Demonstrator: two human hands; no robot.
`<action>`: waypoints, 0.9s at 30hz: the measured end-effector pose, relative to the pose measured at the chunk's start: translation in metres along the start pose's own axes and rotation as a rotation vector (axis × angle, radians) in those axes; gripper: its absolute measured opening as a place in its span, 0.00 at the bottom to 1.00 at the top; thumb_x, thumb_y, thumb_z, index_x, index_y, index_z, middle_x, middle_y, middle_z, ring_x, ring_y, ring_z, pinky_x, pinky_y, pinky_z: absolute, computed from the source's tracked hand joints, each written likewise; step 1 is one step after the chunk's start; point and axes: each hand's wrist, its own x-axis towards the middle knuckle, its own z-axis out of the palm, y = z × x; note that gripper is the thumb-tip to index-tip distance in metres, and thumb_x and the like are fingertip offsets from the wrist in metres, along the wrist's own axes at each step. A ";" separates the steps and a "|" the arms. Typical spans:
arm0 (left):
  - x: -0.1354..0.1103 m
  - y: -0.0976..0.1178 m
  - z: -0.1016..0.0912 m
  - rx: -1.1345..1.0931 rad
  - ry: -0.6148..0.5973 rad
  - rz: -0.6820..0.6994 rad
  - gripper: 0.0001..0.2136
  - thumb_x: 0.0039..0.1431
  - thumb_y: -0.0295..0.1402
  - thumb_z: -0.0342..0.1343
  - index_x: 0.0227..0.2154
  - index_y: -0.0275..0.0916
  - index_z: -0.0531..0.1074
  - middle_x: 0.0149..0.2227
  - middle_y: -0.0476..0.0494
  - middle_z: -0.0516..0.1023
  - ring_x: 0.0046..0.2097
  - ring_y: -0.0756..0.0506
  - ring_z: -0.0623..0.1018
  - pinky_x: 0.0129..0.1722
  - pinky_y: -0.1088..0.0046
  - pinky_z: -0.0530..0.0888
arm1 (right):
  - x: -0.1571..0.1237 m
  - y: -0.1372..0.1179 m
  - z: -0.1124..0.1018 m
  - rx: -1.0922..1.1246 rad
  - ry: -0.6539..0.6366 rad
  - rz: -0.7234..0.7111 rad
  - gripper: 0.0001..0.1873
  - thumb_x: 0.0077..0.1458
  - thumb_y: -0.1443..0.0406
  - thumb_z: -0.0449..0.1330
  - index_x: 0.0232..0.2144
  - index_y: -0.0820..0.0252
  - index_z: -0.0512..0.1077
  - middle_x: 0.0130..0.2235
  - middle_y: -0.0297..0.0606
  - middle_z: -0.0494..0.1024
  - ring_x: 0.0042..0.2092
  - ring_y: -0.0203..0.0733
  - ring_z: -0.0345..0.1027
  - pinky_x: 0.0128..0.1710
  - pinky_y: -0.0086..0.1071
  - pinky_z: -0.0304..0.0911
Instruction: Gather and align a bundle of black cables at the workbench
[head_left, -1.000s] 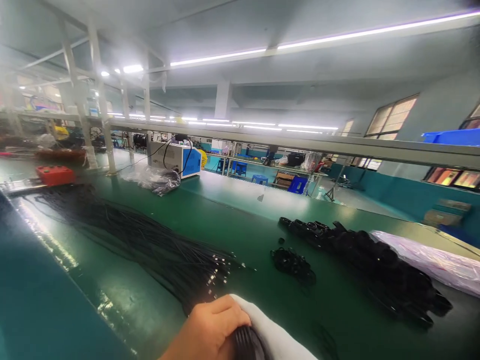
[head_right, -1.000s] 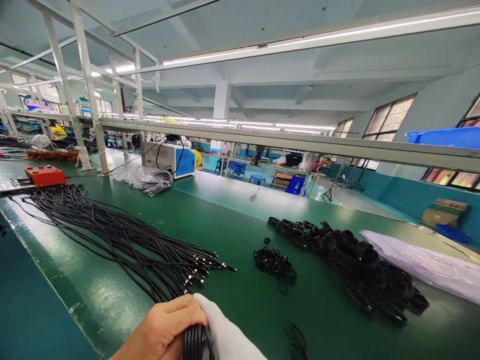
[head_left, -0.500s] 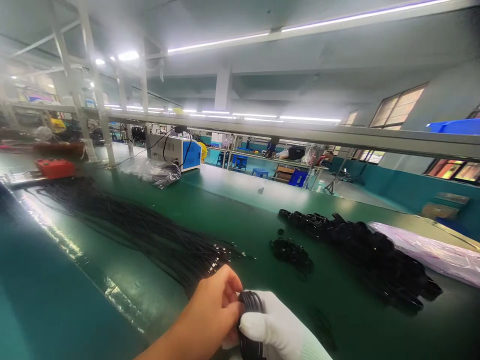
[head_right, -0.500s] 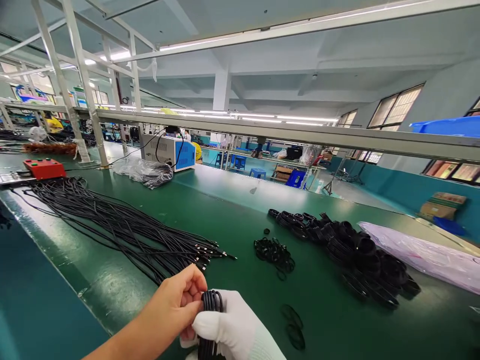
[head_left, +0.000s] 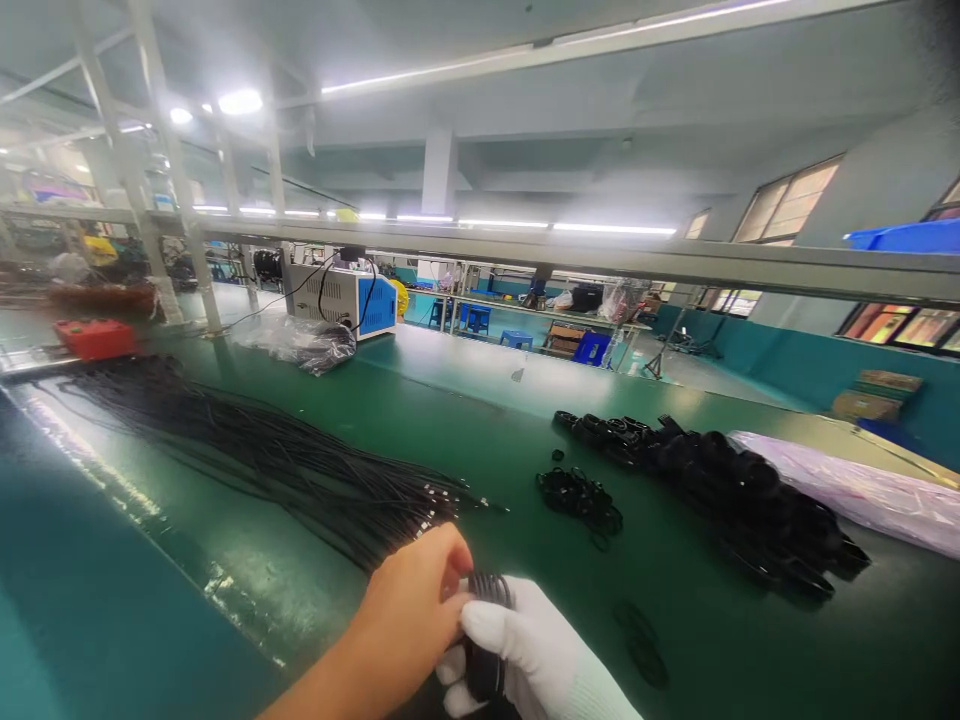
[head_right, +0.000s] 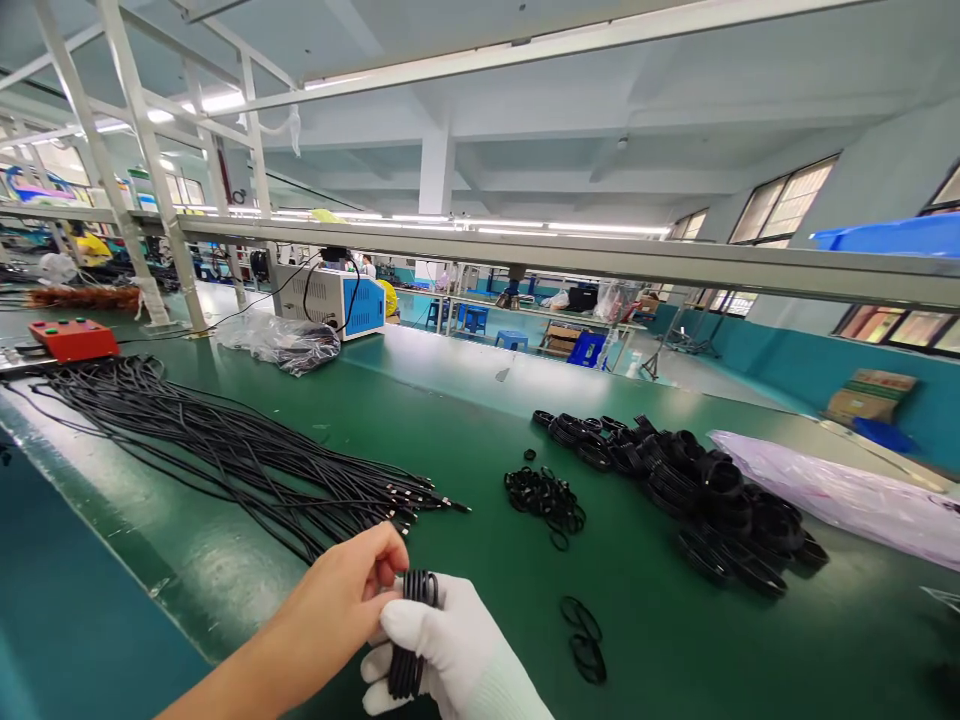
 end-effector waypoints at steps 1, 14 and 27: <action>-0.006 -0.001 0.000 0.017 0.004 -0.014 0.08 0.45 0.27 0.52 0.31 0.40 0.68 0.28 0.53 0.71 0.30 0.49 0.68 0.28 0.77 0.61 | 0.001 0.001 -0.001 0.027 0.042 -0.001 0.21 0.49 0.57 0.66 0.39 0.67 0.68 0.31 0.41 0.73 0.32 0.41 0.70 0.31 0.35 0.66; -0.008 -0.022 0.008 -0.211 -0.012 0.053 0.09 0.46 0.24 0.50 0.31 0.40 0.70 0.27 0.53 0.71 0.29 0.50 0.69 0.28 0.77 0.64 | -0.001 0.006 0.001 -0.012 -0.058 0.082 0.18 0.47 0.58 0.65 0.34 0.68 0.70 0.29 0.42 0.73 0.30 0.39 0.69 0.31 0.32 0.64; 0.001 -0.033 0.017 0.105 0.155 0.519 0.13 0.55 0.23 0.46 0.37 0.41 0.73 0.34 0.47 0.75 0.36 0.47 0.74 0.36 0.74 0.67 | -0.004 -0.017 0.010 -0.252 0.020 0.017 0.08 0.41 0.66 0.64 0.25 0.65 0.70 0.26 0.36 0.70 0.29 0.36 0.64 0.28 0.28 0.57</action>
